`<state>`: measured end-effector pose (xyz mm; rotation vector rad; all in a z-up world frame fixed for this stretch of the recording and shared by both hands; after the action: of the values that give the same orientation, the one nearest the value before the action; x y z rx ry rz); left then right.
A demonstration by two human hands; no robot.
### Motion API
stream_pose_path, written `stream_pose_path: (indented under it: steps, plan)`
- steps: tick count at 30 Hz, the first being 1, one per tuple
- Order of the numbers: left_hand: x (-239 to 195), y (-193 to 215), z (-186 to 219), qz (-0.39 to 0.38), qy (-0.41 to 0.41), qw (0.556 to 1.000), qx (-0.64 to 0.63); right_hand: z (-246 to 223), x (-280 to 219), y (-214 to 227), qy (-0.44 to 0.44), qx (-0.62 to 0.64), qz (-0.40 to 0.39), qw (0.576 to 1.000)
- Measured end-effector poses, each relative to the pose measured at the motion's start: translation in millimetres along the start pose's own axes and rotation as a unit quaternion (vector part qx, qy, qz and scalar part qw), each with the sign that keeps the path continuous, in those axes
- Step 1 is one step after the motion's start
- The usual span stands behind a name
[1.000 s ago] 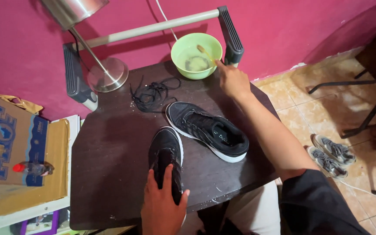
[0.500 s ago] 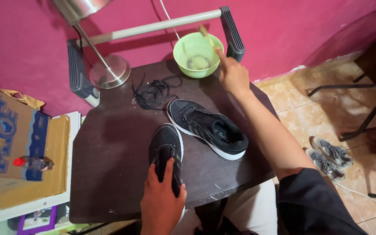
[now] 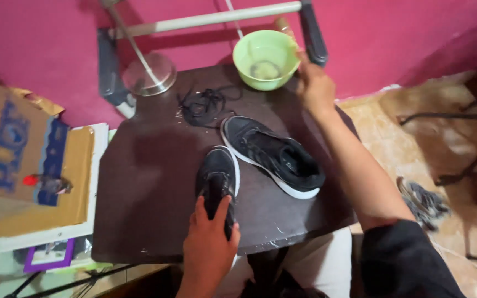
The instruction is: The person scrubs a black sneaker with a toothbrush, repeatedly dipping the brush into a bowl of water. They clean the upper, sole, and sides of the shoe, then place it on the table next to its pair.
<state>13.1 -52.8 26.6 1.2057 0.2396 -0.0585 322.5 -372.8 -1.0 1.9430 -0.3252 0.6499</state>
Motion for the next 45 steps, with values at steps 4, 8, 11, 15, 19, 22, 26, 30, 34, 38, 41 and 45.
stream_pose_path:
  steps: [4, 8, 11, 15, 19, 22, 26, 30, 34, 38, 41, 45]
  plan:
    - [-3, -2, -4, -0.011, 0.014, 1.0, -0.011, -21, -5, 7, -0.032, -0.058, -0.125, 0.99]
    - [-1, -5, -5, 0.028, -0.018, 0.999, -0.007, -20, -4, 8, -0.01, -0.042, -0.061, 0.997]
    - [0, -8, -5, 0.014, -0.016, 1.0, 0.007, -13, -8, 3, -0.034, -0.049, -0.071, 0.996]
    - [1, -2, -4, -0.032, 0.011, 0.999, 0.012, -23, -8, 1, -0.024, -0.064, -0.095, 0.993]
    - [1, 9, -6, -0.095, 0.031, 0.995, 0.019, -31, -9, 9, -0.062, -0.035, -0.088, 0.994]
    - [10, 10, -19, -0.101, 0.024, 0.994, 0.026, -29, -3, 8, -0.042, -0.046, -0.089, 0.994]
    - [10, 16, -27, -0.056, -0.015, 0.996, 0.06, -24, -11, 8, -0.046, -0.047, -0.078, 0.995]
    - [15, 24, -26, -0.086, 0.012, 0.994, 0.072, -29, -5, 14, -0.09, -0.064, -0.155, 0.982]
    - [17, 16, -27, -0.079, 0.046, 0.994, 0.054, -15, -4, 10, -0.027, -0.055, -0.048, 0.997]
    - [13, 16, -25, 0.028, -0.002, 0.994, 0.101, -27, -2, 16, -0.034, -0.061, -0.075, 0.995]
    - [10, 12, -26, 0.028, 0.001, 0.995, 0.1, -30, -7, 14, -0.061, -0.045, -0.082, 0.994]
    - [16, 6, -36, 0.016, 0.004, 0.996, 0.087, -11, -8, -4, -0.052, -0.065, -0.1, 0.992]
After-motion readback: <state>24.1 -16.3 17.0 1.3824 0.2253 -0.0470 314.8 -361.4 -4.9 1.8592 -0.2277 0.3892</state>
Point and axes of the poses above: each hand's wrist, its own x-axis towards the middle knuckle, its own y-axis out of the back of the hand, z = x × y, the point moved 3 cm from there along x, towards the middle knuckle, and after that the axes turned 5 degrees about y, right-handed, at the moved point
